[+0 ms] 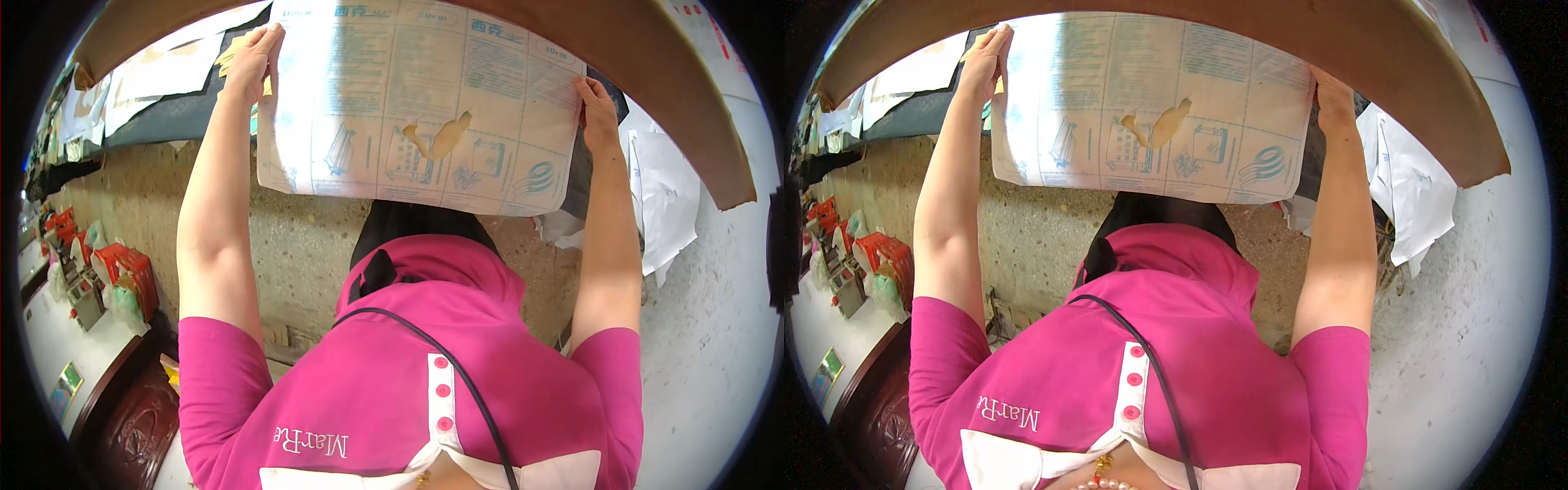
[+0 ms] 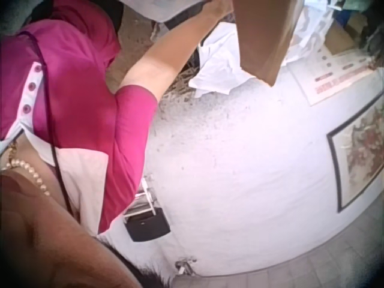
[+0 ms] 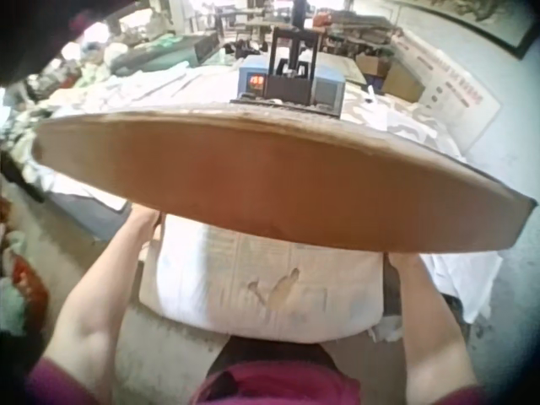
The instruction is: The person opens a heat press machine, arranges cut shoe pieces on the press bed by hand, covers them with a protective paper sheet, and pulls down the handle to close the heat press machine.
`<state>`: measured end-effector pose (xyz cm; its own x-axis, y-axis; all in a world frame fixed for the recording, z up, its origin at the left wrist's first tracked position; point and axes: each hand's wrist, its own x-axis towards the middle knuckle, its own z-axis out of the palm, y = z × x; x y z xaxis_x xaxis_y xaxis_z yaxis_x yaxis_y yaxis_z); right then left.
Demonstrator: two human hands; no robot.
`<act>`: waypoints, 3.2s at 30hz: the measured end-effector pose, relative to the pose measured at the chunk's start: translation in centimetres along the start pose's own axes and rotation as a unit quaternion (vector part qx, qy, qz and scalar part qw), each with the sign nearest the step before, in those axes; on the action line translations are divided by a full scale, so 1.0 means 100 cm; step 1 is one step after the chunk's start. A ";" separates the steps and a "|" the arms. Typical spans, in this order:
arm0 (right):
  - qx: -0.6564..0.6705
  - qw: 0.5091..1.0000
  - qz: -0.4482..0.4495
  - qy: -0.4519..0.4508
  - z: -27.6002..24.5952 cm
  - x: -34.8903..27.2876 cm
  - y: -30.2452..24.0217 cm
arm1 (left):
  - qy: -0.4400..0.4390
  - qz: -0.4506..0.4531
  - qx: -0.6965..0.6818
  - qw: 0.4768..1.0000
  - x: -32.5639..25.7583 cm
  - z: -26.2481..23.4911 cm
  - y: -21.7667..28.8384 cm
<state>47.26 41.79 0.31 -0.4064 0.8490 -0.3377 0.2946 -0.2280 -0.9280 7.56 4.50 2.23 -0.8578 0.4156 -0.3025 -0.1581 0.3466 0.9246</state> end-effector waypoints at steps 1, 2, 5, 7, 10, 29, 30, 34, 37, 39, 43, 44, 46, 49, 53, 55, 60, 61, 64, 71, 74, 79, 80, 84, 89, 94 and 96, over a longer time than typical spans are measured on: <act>0.000 1.000 0.000 0.000 -0.002 0.004 0.002 | 0.003 0.006 0.007 1.000 0.000 0.003 0.003; -0.010 1.000 -0.023 0.004 -0.004 0.009 0.004 | 0.002 0.005 0.007 1.000 0.002 0.004 0.003; -0.023 0.999 -0.029 0.010 -0.012 0.021 0.014 | -0.009 0.014 0.010 1.000 0.009 0.003 -0.001; -0.025 1.000 -0.011 0.015 -0.014 0.023 0.016 | -0.005 0.002 0.030 1.000 0.008 0.004 -0.001; 0.025 0.999 0.001 0.030 -0.005 0.017 0.015 | 0.015 -0.046 0.016 0.999 0.007 -0.002 -0.003; 0.122 0.992 0.026 -0.006 -0.011 -0.011 -0.001 | -0.104 0.014 0.000 0.995 -0.003 -0.015 0.005; 0.110 0.993 0.028 -0.008 -0.011 -0.009 -0.001 | -0.101 0.014 -0.001 0.995 -0.001 -0.016 0.002; 0.100 0.994 0.035 -0.017 -0.008 -0.007 0.000 | -0.100 0.002 -0.004 0.995 0.001 -0.019 -0.002; 0.090 0.995 0.039 -0.003 -0.009 -0.009 0.000 | -0.090 0.022 -0.012 0.996 -0.005 -0.014 0.002; 0.115 0.993 0.028 -0.007 -0.009 -0.009 0.002 | -0.089 0.027 -0.016 0.996 -0.004 -0.015 0.001; 0.126 0.992 0.026 -0.016 -0.014 -0.005 0.003 | -0.143 -0.013 -0.053 0.988 0.009 -0.025 0.003; 0.132 0.991 0.027 -0.009 -0.015 -0.003 0.004 | -0.143 -0.012 -0.053 0.988 0.010 -0.026 0.001; 0.138 0.990 0.028 0.000 -0.015 -0.003 0.004 | -0.130 -0.016 -0.043 0.990 0.008 -0.021 0.004; 0.125 0.992 0.023 -0.001 -0.014 -0.002 0.003 | -0.087 0.050 -0.022 0.995 0.009 -0.012 -0.009; 0.118 0.992 0.032 -0.019 -0.007 -0.002 0.000 | -0.078 0.044 -0.020 0.996 0.013 -0.020 -0.017; 0.116 0.992 0.031 -0.045 -0.004 -0.003 0.002 | -0.065 0.028 -0.037 0.997 -0.001 -0.022 -0.007; 0.133 0.989 0.051 -0.050 -0.031 0.003 0.020 | -0.049 -0.011 -0.013 0.999 -0.012 -0.009 0.000; 0.136 0.988 0.043 -0.053 -0.043 0.008 0.025 | -0.066 -0.033 -0.008 0.997 -0.013 -0.007 0.005; 0.148 0.983 0.104 -0.032 -0.028 -0.003 0.020 | -0.049 -0.068 -0.002 0.996 -0.027 -0.012 0.004; 0.102 0.994 0.030 -0.014 -0.040 -0.005 0.019 | -0.076 -0.004 0.017 0.997 -0.015 -0.005 0.002; 0.101 0.995 0.018 -0.014 -0.020 -0.004 0.010 | -0.068 0.035 0.004 0.997 0.001 -0.020 -0.017; 0.112 0.993 0.029 0.005 -0.025 -0.008 0.003 | -0.080 0.035 0.036 0.996 0.001 -0.011 0.008; 0.111 0.993 0.029 0.004 -0.023 -0.008 0.002 | -0.077 0.041 0.048 0.995 0.003 -0.012 0.006; 0.106 0.994 0.033 0.015 -0.031 -0.007 0.007 | -0.086 0.024 0.072 0.993 -0.012 0.001 0.024; 0.084 0.995 0.043 0.013 -0.028 -0.003 0.013 | -0.058 0.034 0.052 0.996 -0.013 -0.006 0.014; 0.069 0.996 0.049 0.018 -0.041 -0.002 0.019 | 0.023 0.151 0.174 0.973 -0.032 0.000 0.028; 0.091 0.995 0.046 0.020 -0.042 -0.001 0.018 | -0.020 0.134 0.219 0.966 -0.051 0.008 0.045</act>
<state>51.49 43.35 -0.68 -0.3483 0.8382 -0.4197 0.1671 -0.3850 -0.9077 11.63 4.56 7.77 -0.8185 0.5687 -0.0821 0.2970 0.5411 0.7868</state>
